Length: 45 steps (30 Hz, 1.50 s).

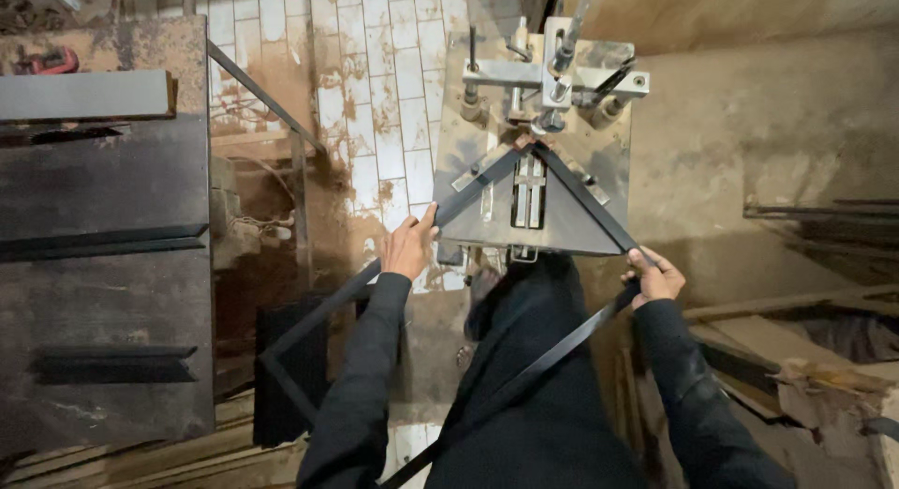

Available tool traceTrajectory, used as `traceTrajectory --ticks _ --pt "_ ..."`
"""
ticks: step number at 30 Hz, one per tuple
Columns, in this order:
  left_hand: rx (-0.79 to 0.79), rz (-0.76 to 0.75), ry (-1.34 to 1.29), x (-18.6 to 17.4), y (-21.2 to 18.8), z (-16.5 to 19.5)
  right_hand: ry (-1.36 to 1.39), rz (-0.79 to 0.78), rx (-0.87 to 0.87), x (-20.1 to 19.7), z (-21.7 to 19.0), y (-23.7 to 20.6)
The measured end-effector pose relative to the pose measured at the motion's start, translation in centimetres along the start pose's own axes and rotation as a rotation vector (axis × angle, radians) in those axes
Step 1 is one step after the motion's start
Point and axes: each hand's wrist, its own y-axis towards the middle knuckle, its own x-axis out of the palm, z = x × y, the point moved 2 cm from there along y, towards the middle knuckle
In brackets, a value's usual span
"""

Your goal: The person carries black picture frame moulding pieces and assembled frames across the workshop, positions each frame corner under a manual corner-joining machine, and stacks the joined frames on a work table.

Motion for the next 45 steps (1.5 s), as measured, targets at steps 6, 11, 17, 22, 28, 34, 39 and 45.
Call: traceTrajectory --ticks 6,11,17,22,28,34,39,45 --pt "-0.034 -0.005 -0.043 -0.2 -0.1 -0.2 -0.031 0.020 -0.073 0.3 0.4 -0.5" --pt "-0.049 -0.013 -0.044 -1.3 -0.3 1.0 -0.050 0.028 -0.033 0.8 -0.7 -1.3" --pt "0.015 0.028 0.073 -3.2 -3.3 0.3 -0.020 -0.057 -0.005 1.3 -2.3 -2.6" --pt "-0.047 0.034 0.017 -6.2 -9.8 -3.9 -0.026 -0.074 -0.071 0.4 -1.2 -5.3" --pt "-0.188 0.251 -0.041 -10.0 -22.9 -6.1 0.131 -0.146 -0.206 -1.4 3.1 -11.9" --pt "-0.148 0.562 -0.141 -16.8 -35.6 -0.6 0.264 -0.661 -0.114 0.4 4.1 -14.6" --pt "-0.103 0.612 0.418 -18.2 -41.8 3.9 -0.302 -1.015 -0.461 5.5 9.0 -19.8" --pt "-0.324 0.081 -0.003 -9.9 -44.3 -3.2 -0.491 -1.225 -0.421 11.6 14.7 -26.9"
